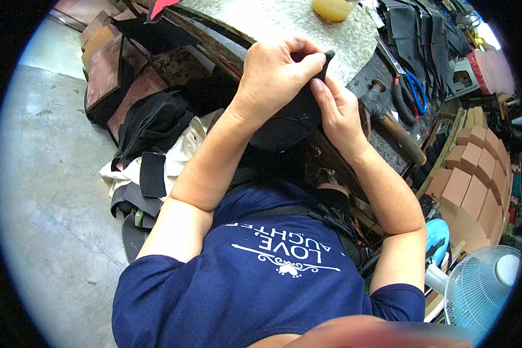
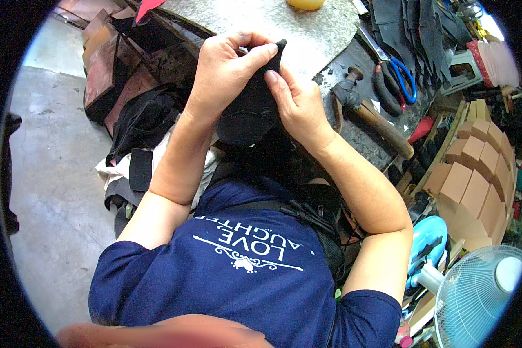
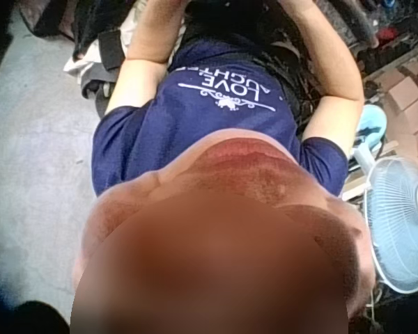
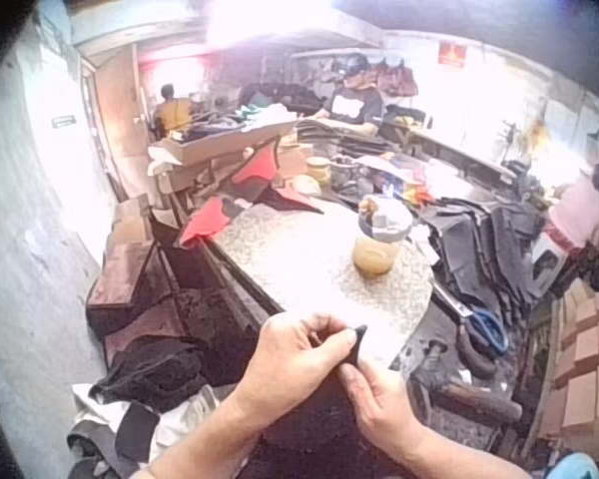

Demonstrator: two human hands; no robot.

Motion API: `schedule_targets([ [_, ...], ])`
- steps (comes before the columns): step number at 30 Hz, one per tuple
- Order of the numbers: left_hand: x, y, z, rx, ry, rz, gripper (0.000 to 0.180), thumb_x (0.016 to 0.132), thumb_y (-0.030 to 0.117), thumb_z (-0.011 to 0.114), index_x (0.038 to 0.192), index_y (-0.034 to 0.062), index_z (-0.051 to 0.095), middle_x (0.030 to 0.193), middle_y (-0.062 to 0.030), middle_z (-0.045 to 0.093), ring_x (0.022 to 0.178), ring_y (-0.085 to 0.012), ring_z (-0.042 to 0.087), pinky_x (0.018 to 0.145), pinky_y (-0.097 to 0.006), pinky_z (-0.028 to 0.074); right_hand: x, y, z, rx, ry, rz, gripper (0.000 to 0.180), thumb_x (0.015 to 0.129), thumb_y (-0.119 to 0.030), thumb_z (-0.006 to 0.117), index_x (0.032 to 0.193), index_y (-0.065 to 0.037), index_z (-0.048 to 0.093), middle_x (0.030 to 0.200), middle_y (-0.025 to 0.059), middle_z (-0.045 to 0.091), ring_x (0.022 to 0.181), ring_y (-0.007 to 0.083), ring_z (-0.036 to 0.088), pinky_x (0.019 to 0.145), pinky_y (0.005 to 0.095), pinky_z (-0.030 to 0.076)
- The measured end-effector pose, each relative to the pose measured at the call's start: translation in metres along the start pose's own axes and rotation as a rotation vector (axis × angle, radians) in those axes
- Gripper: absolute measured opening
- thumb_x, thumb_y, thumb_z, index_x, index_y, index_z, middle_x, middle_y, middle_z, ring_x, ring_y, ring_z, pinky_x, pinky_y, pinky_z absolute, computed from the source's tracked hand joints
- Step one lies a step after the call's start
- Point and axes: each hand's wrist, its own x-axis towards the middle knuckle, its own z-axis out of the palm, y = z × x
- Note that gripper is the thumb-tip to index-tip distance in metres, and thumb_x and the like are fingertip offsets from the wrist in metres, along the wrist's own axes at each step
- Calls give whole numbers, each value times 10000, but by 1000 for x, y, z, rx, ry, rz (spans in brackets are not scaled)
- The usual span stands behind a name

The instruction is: The person uses shears to cut a black leather piece along a marked line, repeatedly repositioning and trimming the edges. They also handle a red leather piece and a white strip, placing them on the workbench.

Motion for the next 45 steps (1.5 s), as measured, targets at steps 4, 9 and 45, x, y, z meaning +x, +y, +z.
schedule_targets([
  [4, 3, 0, 2, -6, 17, 27, 147, 856, 117, 694, 943, 7, 736, 796, -20, 713, 690, -45, 607, 629, -211, 497, 1, 0, -2, -20, -21, 43, 204, 983, -208, 547, 971, -8, 588, 712, 159, 568, 630, 236, 544, 624, 345, 464],
  [9, 5, -1, 6, -23, 35, -14, 154, 850, 133, 706, 925, 1, 735, 758, -13, 700, 690, -50, 605, 645, -216, 499, 1, 1, -2, -52, -10, -25, 219, 980, -204, 551, 889, -4, 558, 678, 161, 532, 596, 256, 518, 591, 348, 445],
  [45, -43, -6, -35, -226, -134, -257, 168, 858, 141, 685, 917, -15, 700, 770, -9, 670, 703, -64, 587, 653, -220, 488, 9, -16, -16, 449, -179, 394, 204, 923, -106, 634, 1093, 5, 624, 994, 45, 668, 866, 89, 624, 794, 243, 508],
])
